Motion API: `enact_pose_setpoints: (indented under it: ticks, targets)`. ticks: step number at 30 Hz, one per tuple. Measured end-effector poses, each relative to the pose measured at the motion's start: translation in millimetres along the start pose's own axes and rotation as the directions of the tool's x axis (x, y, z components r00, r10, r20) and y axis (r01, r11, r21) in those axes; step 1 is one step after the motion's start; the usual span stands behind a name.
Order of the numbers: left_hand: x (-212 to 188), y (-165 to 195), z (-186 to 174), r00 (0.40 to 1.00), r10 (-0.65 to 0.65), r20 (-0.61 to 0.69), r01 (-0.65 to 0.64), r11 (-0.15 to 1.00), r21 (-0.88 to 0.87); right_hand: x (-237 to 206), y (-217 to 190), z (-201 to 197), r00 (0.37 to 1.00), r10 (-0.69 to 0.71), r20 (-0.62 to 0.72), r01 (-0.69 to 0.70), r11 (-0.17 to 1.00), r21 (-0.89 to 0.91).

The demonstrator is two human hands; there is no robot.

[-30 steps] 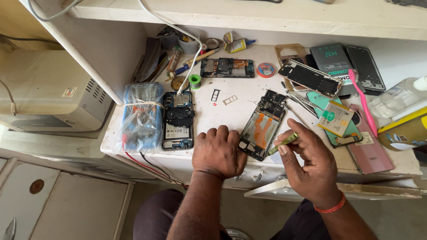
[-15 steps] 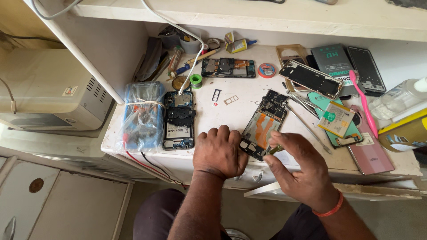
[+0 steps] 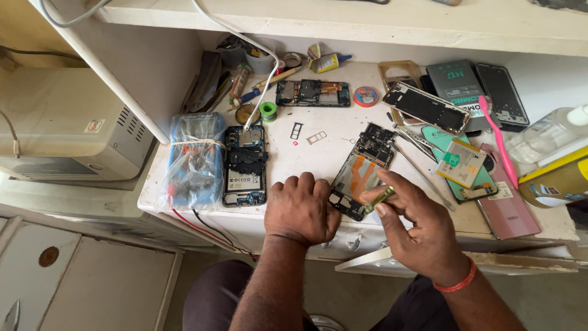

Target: The person uses a screwdriver to remove screws from a smartphone and then uses a metal spudger to pry and lift the battery. The battery is removed and set aside, exposing the internal frame. The person continues to pry at the frame edges.

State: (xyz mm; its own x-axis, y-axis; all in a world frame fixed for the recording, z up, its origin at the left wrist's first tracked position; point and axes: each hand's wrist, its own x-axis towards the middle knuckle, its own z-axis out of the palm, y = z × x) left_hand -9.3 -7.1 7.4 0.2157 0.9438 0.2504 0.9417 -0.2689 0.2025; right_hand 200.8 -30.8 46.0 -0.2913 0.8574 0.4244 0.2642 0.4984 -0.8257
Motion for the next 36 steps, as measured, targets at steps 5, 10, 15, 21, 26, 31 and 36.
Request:
enact_pose_setpoints:
  ticks: [5, 10, 15, 21, 26, 31, 36]
  targets:
    - [-0.3, -1.1, 0.5, 1.0, 0.004, -0.006, -0.004, 1.0, -0.004, 7.0, -5.6, 4.7, 0.95, -0.311, 0.019, 0.297, 0.888, -0.352]
    - [-0.2, -1.3, 1.1, 1.0, 0.011, -0.029, -0.011, 1.0, -0.01, 8.2, -4.0, 4.5, 0.991, -0.131, -0.02, 0.128, 0.986, -0.103]
    - [-0.9, -2.0, 0.4, 1.0, 0.007, -0.025, -0.007, 1.0, -0.024, 3.3, 4.0, -0.9, 0.993, -0.12, 0.003, 0.12, 0.984, -0.129]
    - [0.0, -1.7, -0.6, 1.0, 0.009, -0.013, -0.009, 1.0, -0.016, 1.1, 7.1, -2.9, 0.999, -0.046, -0.015, 0.046, 0.999, -0.009]
    - [1.1, -0.6, -0.6, 1.0, -0.001, 0.005, 0.001, 1.0, -0.022, 4.5, 2.4, -4.4, 0.998, -0.049, -0.043, 0.031, 0.94, -0.339]
    - [0.3, -1.2, -0.5, 1.0, 0.004, -0.02, -0.005, 0.999, -0.034, 7.8, -4.6, -4.2, 0.986, -0.167, -0.001, 0.165, 0.976, -0.139]
    - [0.8, -1.7, -0.5, 1.0, 0.013, -0.026, -0.014, 1.0, -0.019, 9.3, -8.4, -1.8, 0.991, -0.119, -0.059, 0.106, 0.977, -0.184]
